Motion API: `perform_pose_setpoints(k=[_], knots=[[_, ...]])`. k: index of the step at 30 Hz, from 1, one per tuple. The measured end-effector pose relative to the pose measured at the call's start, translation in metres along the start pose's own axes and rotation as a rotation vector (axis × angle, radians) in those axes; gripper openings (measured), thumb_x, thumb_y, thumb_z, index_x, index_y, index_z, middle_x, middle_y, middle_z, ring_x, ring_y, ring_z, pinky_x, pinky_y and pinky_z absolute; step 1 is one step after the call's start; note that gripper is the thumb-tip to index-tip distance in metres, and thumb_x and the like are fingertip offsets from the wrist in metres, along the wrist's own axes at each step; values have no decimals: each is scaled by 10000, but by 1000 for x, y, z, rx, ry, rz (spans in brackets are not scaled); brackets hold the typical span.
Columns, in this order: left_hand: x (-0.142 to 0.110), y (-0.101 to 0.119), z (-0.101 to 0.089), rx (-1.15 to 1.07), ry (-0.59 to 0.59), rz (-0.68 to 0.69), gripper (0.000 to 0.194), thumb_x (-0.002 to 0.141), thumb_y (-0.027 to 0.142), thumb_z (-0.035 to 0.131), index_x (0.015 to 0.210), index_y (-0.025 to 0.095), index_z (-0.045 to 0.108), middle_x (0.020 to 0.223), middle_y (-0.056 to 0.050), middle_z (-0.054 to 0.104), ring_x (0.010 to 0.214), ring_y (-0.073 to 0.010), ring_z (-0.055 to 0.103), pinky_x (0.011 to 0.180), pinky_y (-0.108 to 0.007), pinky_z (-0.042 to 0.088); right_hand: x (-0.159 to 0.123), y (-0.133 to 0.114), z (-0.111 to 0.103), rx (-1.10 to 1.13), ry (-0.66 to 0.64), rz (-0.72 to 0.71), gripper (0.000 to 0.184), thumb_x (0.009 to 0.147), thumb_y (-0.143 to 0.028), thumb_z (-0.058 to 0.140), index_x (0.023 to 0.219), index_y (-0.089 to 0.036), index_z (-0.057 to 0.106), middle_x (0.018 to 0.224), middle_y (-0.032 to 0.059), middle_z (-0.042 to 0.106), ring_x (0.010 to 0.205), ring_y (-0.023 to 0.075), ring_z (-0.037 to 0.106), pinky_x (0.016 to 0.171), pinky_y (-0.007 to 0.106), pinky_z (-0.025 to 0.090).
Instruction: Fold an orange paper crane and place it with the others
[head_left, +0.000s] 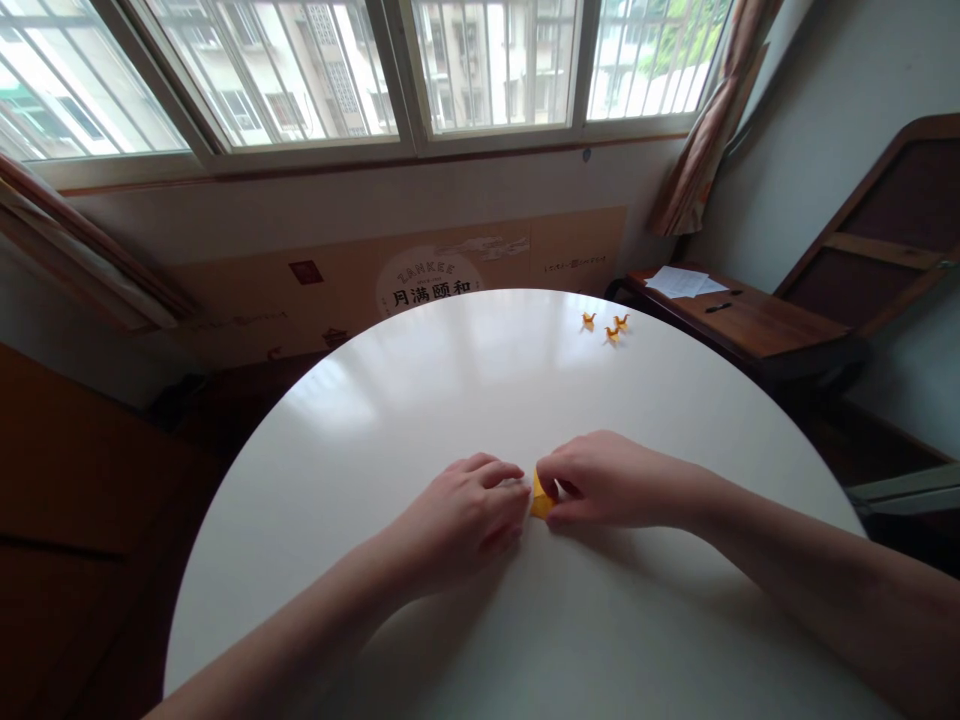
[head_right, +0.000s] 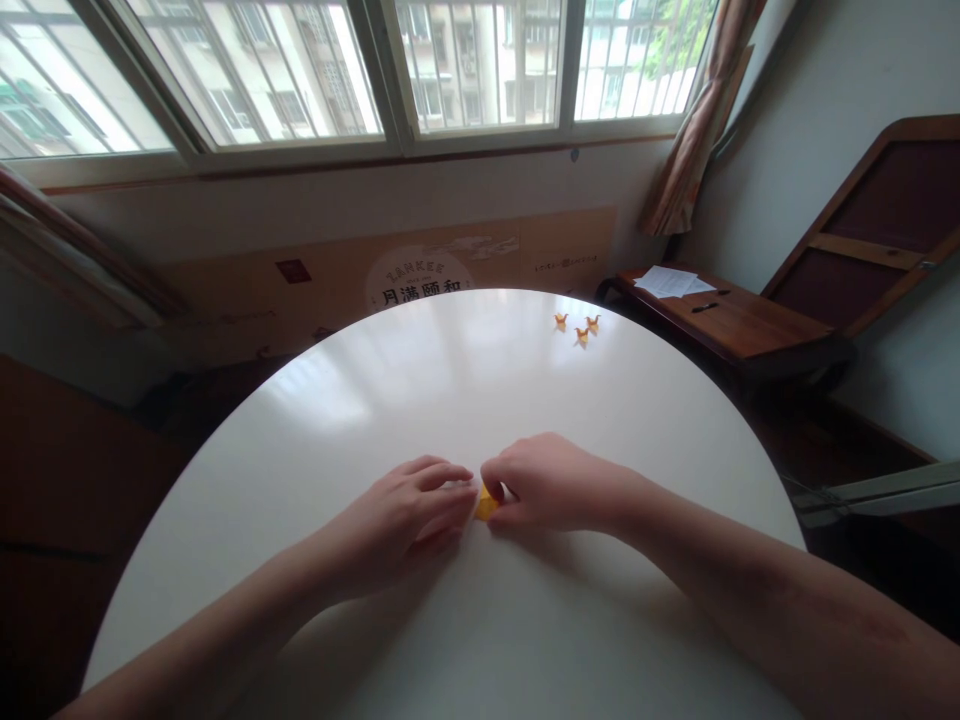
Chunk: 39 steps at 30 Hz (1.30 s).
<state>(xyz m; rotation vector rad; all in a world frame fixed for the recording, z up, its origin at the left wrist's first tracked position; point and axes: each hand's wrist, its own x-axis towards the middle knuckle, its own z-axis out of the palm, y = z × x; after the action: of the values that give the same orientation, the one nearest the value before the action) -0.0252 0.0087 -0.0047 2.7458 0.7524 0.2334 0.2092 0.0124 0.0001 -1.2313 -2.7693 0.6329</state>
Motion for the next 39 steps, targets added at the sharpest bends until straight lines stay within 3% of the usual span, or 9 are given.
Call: perform_pose_setpoints(k=[4, 11, 21, 25, 29, 39], knots=[[-1, -1, -1, 10, -1, -30, 203, 910, 194, 560, 1077, 236, 668, 1184, -31, 668, 1061, -215, 590, 940, -363, 497, -1, 2, 1, -40, 59, -31, 83, 854, -261, 588, 849, -221, 661, 838, -9, 694, 746, 141, 591, 618, 244, 303], [0, -1, -1, -5, 29, -35, 206, 935, 198, 528, 1070, 231, 679, 1180, -17, 685, 1073, -204, 585, 943, -342, 499, 3, 13, -3, -43, 122, -129, 251, 874, -113, 507, 864, -233, 727, 917, 1, 710, 857, 147, 615, 700, 245, 366], [1, 3, -2, -30, 44, 23, 254, 926, 147, 517, 1082, 253, 688, 1106, -21, 718, 1027, -186, 630, 957, -320, 496, 8, 13, 0, -11, 155, -113, 134, 854, -106, 563, 824, -194, 660, 840, 2, 688, 804, 140, 601, 664, 233, 353], [1, 2, -2, -25, 69, 48, 247, 934, 163, 512, 1082, 249, 691, 1090, -44, 720, 1014, -193, 643, 946, -331, 501, 6, 11, -2, -2, 129, -122, 30, 839, -191, 634, 865, -205, 639, 882, -9, 693, 842, 145, 611, 688, 238, 361], [1, 1, -1, -25, 72, 59, 240, 935, 175, 512, 1078, 242, 693, 1084, -53, 718, 1010, -199, 645, 946, -343, 501, 6, 10, -2, -13, 138, -100, 111, 812, -269, 679, 891, -215, 623, 906, -13, 694, 852, 157, 613, 673, 239, 345], [3, 2, -3, -32, 57, 40, 187, 925, 166, 532, 1004, 226, 690, 1066, -41, 719, 992, -191, 641, 946, -339, 494, 6, 0, -1, -121, 142, -100, 51, 866, -230, 582, 859, -187, 610, 840, 21, 669, 793, 154, 583, 639, 245, 301]])
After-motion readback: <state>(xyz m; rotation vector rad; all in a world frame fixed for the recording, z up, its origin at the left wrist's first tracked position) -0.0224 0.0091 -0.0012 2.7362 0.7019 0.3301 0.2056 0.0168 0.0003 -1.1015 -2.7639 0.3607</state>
